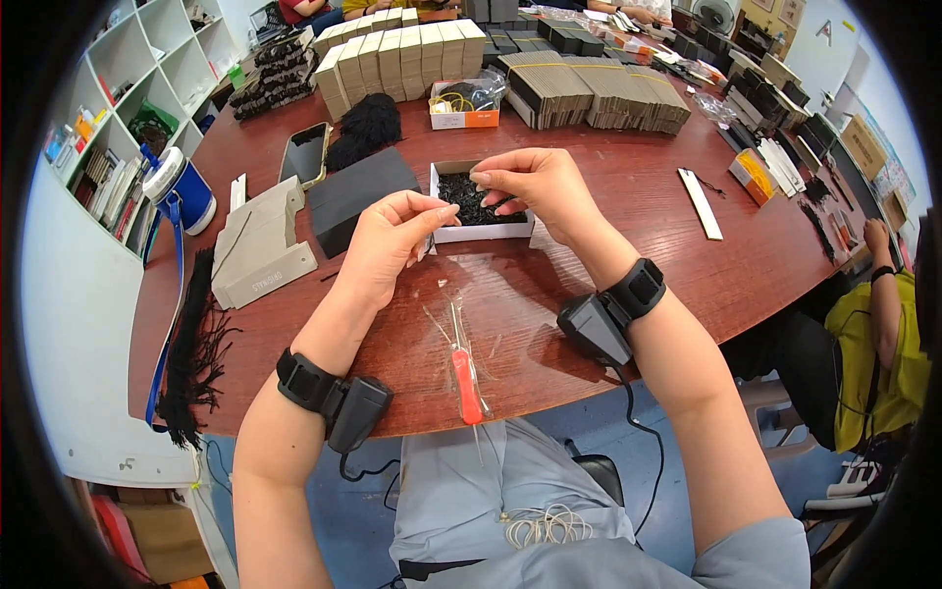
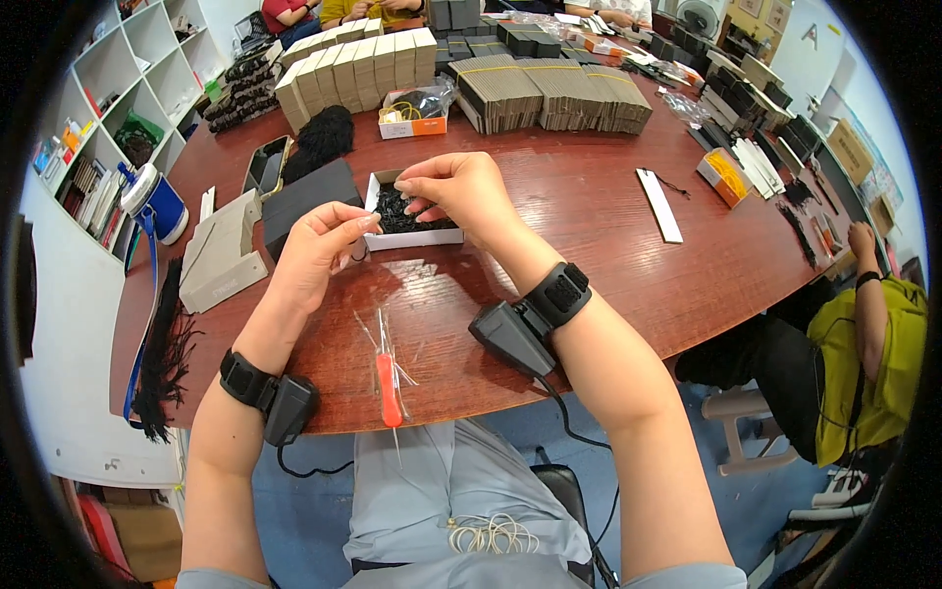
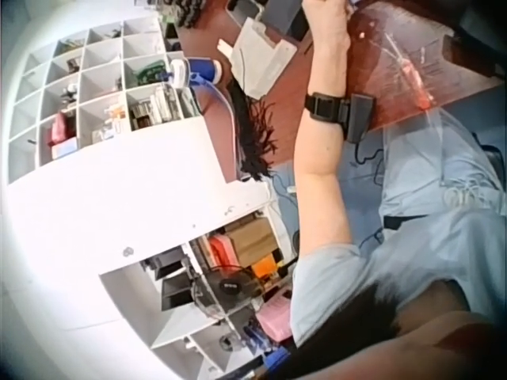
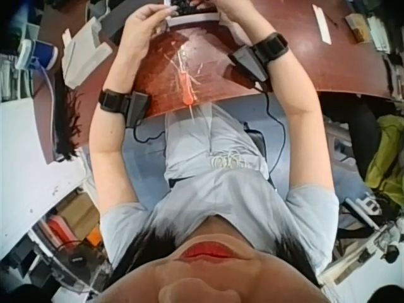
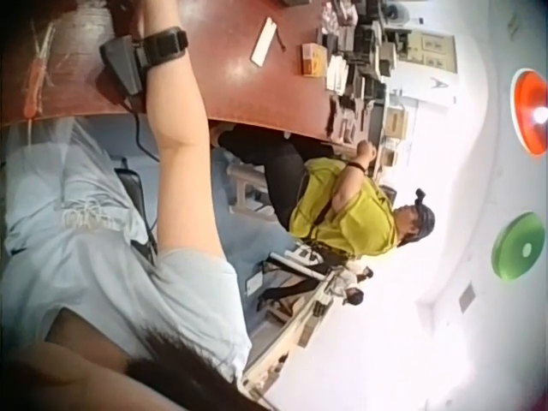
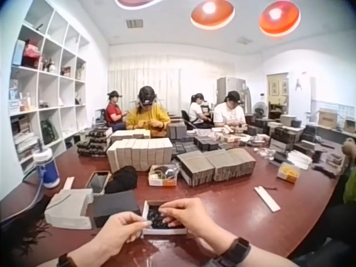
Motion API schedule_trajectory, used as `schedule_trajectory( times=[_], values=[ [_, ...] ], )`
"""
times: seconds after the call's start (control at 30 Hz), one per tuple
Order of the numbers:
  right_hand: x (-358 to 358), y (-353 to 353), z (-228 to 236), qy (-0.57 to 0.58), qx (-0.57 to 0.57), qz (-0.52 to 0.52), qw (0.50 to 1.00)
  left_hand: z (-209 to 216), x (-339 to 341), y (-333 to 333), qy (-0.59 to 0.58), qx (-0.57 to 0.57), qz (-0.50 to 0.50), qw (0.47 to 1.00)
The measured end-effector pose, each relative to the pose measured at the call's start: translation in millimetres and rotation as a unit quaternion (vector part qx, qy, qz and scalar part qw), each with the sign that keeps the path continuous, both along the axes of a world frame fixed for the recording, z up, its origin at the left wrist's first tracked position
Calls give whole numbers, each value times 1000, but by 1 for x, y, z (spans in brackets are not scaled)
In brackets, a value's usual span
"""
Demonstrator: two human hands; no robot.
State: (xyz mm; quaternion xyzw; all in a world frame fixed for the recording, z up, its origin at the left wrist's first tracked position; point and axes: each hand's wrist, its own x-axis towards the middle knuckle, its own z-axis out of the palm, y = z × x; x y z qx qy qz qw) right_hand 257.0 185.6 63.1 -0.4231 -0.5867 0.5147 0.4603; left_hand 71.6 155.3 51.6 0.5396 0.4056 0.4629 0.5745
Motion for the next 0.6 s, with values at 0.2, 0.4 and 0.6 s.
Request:
schedule_trajectory(
  times=[0.2,0.4,0.6],
  values=[
    [-4,-7,8,15,-41,14,999,0,0,-2,3,6,12,1000],
    [-3,-7,6,18,-41,29,999,1,-1,-1,-9,6,27,1000],
    [-4,-7,4,45,-51,20,997,1,-2,-1,3,6,27,1000]
  ],
)
